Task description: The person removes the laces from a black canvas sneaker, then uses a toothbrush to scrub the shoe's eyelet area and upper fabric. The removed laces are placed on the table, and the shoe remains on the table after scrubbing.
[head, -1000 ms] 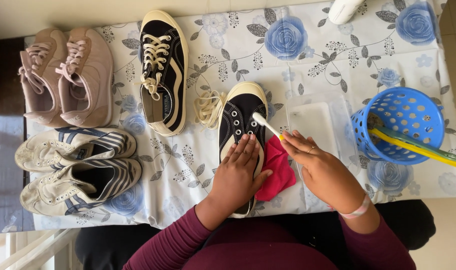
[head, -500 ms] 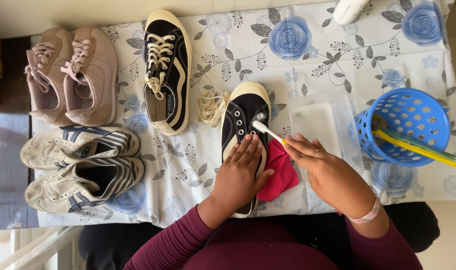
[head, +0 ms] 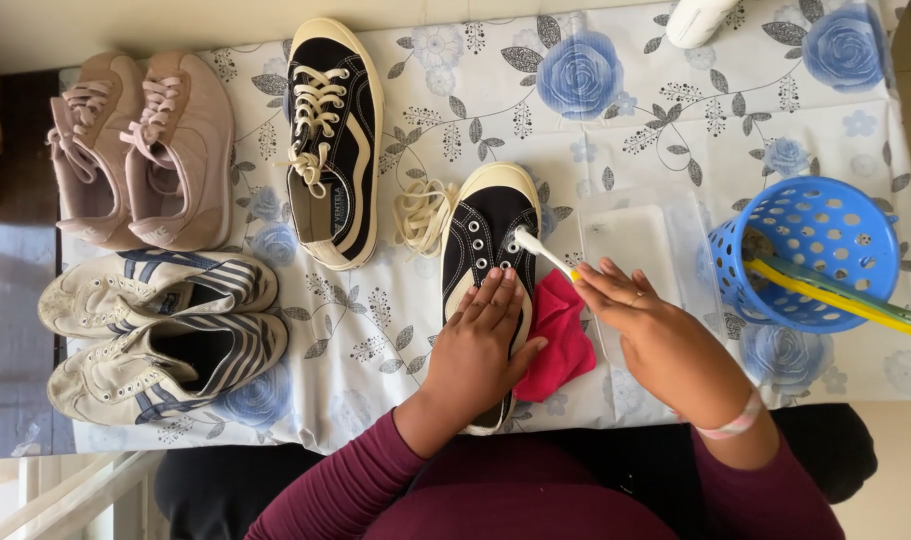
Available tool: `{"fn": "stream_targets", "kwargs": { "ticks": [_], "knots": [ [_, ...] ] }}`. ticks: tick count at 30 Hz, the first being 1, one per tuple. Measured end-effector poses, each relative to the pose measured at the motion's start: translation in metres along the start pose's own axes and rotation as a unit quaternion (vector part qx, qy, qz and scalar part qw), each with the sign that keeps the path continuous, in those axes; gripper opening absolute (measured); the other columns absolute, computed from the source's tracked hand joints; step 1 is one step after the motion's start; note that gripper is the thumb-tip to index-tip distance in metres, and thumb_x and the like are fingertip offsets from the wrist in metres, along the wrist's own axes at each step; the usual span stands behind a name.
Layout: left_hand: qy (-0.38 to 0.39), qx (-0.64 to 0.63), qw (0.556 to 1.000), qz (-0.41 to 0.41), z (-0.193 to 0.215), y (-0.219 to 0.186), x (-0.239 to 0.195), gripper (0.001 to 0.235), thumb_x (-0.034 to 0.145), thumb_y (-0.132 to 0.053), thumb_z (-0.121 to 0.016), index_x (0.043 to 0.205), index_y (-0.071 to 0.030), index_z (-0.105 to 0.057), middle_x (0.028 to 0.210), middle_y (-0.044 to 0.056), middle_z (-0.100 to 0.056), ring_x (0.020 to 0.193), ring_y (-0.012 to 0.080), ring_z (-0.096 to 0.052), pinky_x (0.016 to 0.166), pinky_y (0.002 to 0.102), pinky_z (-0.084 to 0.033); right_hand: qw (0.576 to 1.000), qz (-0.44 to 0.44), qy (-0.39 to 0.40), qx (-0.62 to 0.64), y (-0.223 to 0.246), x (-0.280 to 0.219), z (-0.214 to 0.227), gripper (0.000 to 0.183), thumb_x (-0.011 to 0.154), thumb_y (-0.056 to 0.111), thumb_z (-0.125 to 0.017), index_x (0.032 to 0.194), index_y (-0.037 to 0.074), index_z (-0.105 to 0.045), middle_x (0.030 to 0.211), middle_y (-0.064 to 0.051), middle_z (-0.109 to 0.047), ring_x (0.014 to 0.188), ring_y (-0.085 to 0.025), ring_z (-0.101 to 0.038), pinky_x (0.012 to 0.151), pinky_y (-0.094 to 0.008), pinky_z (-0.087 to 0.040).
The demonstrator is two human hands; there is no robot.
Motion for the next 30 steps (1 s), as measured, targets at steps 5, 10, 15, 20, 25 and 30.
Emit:
{"fn": "stream_targets", "kwargs": {
  "ticks": [5, 10, 15, 20, 25, 30],
  "knots": [
    [-0.002, -0.002, 1.0, -0.001, 0.002, -0.001, 0.001, 0.064, 0.095, -0.05, -0.063, 0.137, -0.002, -0.06, 0.149, 0.017, -0.054, 0.143, 0.0294, -0.045, 0.115, 0.044, -0.038, 1.0, 0.015, 0.004, 0.017, 0.018, 0.006, -0.006, 0.072, 0.083, -0.014, -0.045, 0.15, 0.013, -0.049, 0.16, -0.002, -0.046, 0.146, -0.026, -0.039, 0.118, -0.045, -0.03],
    [0.001, -0.006, 1.0, -0.004, 0.001, 0.0, 0.001, 0.064, 0.095, -0.05, -0.063, 0.137, -0.002, -0.06, 0.149, 0.018, -0.053, 0.143, 0.0302, -0.045, 0.114, 0.045, -0.038, 0.998, 0.004, 0.037, 0.043, 0.017, -0.008, 0.004, 0.07, 0.081, -0.015, -0.046, 0.146, 0.012, -0.054, 0.157, -0.004, -0.051, 0.146, -0.028, -0.04, 0.118, -0.046, -0.03],
    [-0.004, 0.002, 1.0, 0.0, 0.006, -0.001, 0.002, 0.063, 0.095, -0.049, -0.064, 0.136, -0.002, -0.061, 0.148, 0.016, -0.055, 0.142, 0.0287, -0.046, 0.115, 0.043, -0.038, 1.0, 0.002, -0.018, -0.021, 0.002, -0.005, -0.006, 0.071, 0.084, -0.013, -0.046, 0.15, 0.012, -0.048, 0.159, -0.004, -0.046, 0.146, -0.028, -0.04, 0.12, -0.045, -0.029],
    [-0.005, 0.002, 1.0, -0.001, 0.005, -0.002, 0.001, 0.063, 0.095, -0.05, -0.064, 0.136, -0.002, -0.061, 0.148, 0.017, -0.055, 0.142, 0.0286, -0.046, 0.114, 0.043, -0.038, 1.0, -0.002, -0.019, -0.008, 0.01, -0.007, -0.01, 0.07, 0.083, -0.012, -0.048, 0.149, 0.01, -0.049, 0.161, -0.005, -0.044, 0.147, -0.028, -0.039, 0.12, -0.046, -0.028],
    [-0.001, 0.003, 1.0, -0.001, 0.005, -0.002, 0.003, 0.063, 0.095, -0.05, -0.065, 0.136, -0.002, -0.061, 0.147, 0.016, -0.055, 0.142, 0.0283, -0.046, 0.114, 0.043, -0.039, 0.999, -0.008, -0.036, -0.021, 0.009, -0.008, -0.006, 0.071, 0.082, -0.011, -0.048, 0.15, 0.01, -0.048, 0.161, -0.005, -0.045, 0.145, -0.029, -0.04, 0.119, -0.047, -0.029],
    [-0.003, 0.01, 1.0, 0.001, 0.007, -0.002, 0.003, 0.062, 0.094, -0.049, -0.065, 0.135, -0.003, -0.062, 0.146, 0.015, -0.056, 0.14, 0.0282, -0.048, 0.114, 0.043, -0.04, 0.998, 0.004, -0.05, -0.038, 0.012, -0.007, -0.009, 0.07, 0.082, -0.012, -0.05, 0.149, 0.007, -0.047, 0.16, -0.009, -0.046, 0.145, -0.03, -0.041, 0.119, -0.047, -0.03]
  ]
}}
Point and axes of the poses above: each hand's wrist, its own x-axis towards the middle knuckle, its own z-axis out of the back of the hand, y = z × x, the point moved 8 cm from there along x, towards the middle knuckle
